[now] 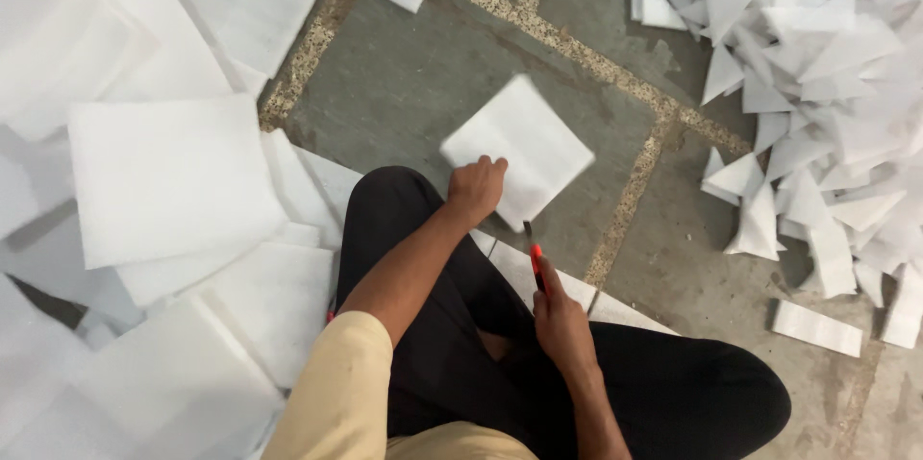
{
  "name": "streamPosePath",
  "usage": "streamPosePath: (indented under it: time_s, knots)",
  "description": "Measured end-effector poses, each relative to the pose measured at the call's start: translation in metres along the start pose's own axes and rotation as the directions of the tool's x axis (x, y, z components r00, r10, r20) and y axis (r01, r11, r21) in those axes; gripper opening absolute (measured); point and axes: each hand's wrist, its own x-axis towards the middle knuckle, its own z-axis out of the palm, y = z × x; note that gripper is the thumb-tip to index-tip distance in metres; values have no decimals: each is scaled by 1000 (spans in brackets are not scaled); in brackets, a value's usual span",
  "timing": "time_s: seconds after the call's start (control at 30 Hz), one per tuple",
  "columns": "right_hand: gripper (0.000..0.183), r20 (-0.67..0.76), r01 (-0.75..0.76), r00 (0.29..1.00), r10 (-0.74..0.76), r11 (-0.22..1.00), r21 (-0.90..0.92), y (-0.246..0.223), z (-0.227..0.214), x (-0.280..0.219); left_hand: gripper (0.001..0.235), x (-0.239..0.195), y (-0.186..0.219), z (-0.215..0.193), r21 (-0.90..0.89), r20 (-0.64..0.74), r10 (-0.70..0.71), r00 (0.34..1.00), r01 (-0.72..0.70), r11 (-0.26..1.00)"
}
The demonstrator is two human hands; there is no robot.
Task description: The person sits on the floor and uses a red utility knife to cut white foam sheets into smaller pieces. They repeatedly pick up sheets, cut them, and place the cut pieces aside, creating a growing pile of offcuts.
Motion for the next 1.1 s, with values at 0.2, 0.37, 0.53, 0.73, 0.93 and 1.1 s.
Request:
streamPosePath:
  time_s: [0.2,0.37,0.53,0.73,0.93,1.1]
  knots:
    - [63,-33,27,999,-25,998,64,-5,12,43,89,-8,5,-43,109,-69,-115,991,122,986]
    - [62,-137,141,981,-140,990,-4,-13,22,126,111,-15,16,-103,125,144,-83,986,65,990]
    - [59,-263,292,917,-298,954,-64,-34,21,209,108,-22,18,-108,117,116,-90,989,77,990]
    - [58,-197,215,952,-234,970,-112,-55,12,262,103,-10,13,-96,100,172,-104,980,88,991]
    - [54,-149,182,968,-200,975,-124,-70,-1,259,82,-7,10,-83,117,31,-79,996,74,990]
    - [53,-9,71,997,-72,995,-73,-44,3,201,95,-8,10,-81,127,89,-84,992,72,989]
